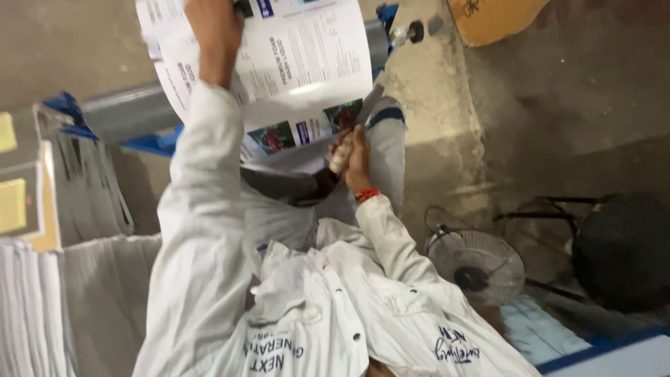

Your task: The person sits on the floor and uses a flat tool to press the spine of a large printed booklet on a binding machine. They repeatedly fold the cover over the spine and smooth it with the tool to secure the binding.

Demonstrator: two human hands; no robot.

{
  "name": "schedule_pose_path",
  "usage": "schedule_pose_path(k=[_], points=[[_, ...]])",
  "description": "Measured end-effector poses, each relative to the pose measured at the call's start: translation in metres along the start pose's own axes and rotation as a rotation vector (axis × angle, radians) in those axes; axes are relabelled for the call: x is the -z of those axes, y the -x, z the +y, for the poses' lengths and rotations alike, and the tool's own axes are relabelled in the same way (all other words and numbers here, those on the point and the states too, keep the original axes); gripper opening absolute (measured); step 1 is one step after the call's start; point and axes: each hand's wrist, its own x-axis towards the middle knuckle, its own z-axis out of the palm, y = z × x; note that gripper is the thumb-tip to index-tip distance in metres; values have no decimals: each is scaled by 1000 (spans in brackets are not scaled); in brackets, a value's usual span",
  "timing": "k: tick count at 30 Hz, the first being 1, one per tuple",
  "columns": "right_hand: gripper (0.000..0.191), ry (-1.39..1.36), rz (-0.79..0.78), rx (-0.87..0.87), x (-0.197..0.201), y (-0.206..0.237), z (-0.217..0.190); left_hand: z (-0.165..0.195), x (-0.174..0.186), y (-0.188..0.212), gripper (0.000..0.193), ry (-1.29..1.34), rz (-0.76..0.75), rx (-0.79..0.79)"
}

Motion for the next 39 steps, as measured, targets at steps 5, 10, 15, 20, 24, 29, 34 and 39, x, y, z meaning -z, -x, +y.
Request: schedule_pose_path(k=[5, 10, 15, 20, 24, 29, 34, 39], points=[[43, 60, -5, 72, -5, -17, -22, 0, 7, 15, 31, -131, 31, -49], [44, 160, 19, 113, -12, -31, -15, -8, -4, 33, 26, -99, -93, 39], [43, 109, 148, 168, -14, -39, -5, -18, -13, 31, 27, -78, -46, 20], [42, 163, 89, 138, -21, -32, 2, -20, -16, 31, 28, -96, -45, 19], [36, 192, 55, 53, -36, -15, 28, -20, -14, 26, 28, -95, -32, 19], [41, 263, -178, -92, -58, 1, 65, -17, -6, 14, 29, -75, -30, 8], [39, 407, -394, -323, -106, 19, 90, -9, 7, 25, 35, -120, -101, -17], [39, 179, -548, -789, -115, 10, 50, 15, 42, 82, 39, -68, -264, 6]])
